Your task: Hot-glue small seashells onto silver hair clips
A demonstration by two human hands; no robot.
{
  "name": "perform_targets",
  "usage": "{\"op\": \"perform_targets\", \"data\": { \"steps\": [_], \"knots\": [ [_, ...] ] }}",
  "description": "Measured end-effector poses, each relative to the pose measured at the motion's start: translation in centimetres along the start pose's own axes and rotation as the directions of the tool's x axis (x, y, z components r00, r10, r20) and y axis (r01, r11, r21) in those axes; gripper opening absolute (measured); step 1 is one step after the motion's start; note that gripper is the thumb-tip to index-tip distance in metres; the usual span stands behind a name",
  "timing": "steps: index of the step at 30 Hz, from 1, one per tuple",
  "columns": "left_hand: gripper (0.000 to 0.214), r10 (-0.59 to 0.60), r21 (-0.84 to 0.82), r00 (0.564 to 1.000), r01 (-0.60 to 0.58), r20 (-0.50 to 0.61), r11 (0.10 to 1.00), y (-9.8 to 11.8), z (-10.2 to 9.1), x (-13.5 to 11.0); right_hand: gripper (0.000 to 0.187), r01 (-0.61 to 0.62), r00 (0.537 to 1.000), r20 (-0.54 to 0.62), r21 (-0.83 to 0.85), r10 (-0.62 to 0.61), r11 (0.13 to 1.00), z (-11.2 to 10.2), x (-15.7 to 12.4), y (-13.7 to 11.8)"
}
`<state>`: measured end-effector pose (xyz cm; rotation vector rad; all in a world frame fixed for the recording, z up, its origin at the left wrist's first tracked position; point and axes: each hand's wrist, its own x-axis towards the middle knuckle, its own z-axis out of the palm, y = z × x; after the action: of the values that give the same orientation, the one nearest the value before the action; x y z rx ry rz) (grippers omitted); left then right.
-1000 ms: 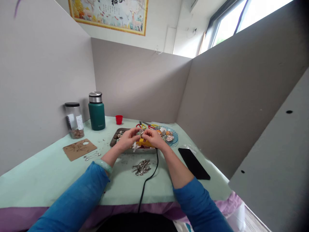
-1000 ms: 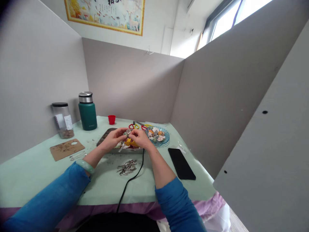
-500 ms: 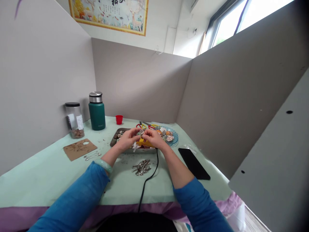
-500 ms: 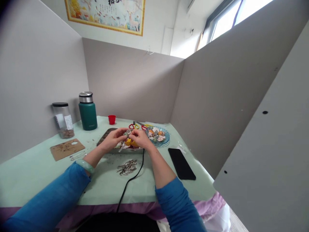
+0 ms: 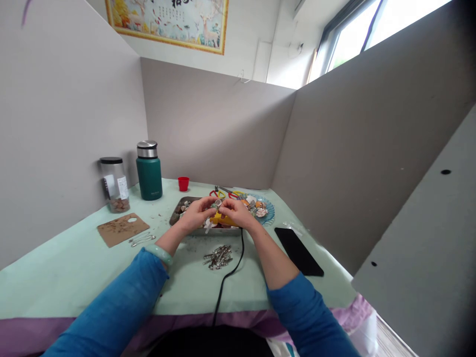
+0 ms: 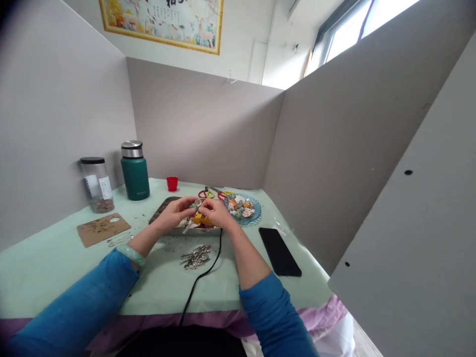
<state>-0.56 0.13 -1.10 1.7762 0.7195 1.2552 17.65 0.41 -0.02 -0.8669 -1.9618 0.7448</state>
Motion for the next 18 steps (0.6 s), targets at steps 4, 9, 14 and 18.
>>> {"op": "perform_targets", "data": {
  "steps": [4,9,14,18],
  "knots": [
    [0.041,0.011,0.023,1.0,-0.011,0.003,1.0,-0.14,-0.14,0.03,0.015,-0.001,1.0,0.012,0.011,0.001,1.0,-0.02,-0.01,0.0],
    [0.042,0.005,0.028,1.0,-0.006,0.011,1.0,-0.16,-0.19,0.05,0.015,-0.002,1.0,0.013,0.019,0.002,1.0,-0.02,-0.02,0.02],
    [0.049,-0.018,-0.042,0.999,0.017,-0.04,0.999,0.17,0.14,0.05,0.017,0.012,0.999,-0.038,0.07,-0.01,0.997,0.17,0.06,0.05],
    [0.049,-0.034,-0.079,0.997,0.028,-0.076,0.996,0.26,0.36,0.04,0.02,0.013,0.999,-0.051,0.028,-0.012,1.0,0.42,0.17,0.05]
  ]
}}
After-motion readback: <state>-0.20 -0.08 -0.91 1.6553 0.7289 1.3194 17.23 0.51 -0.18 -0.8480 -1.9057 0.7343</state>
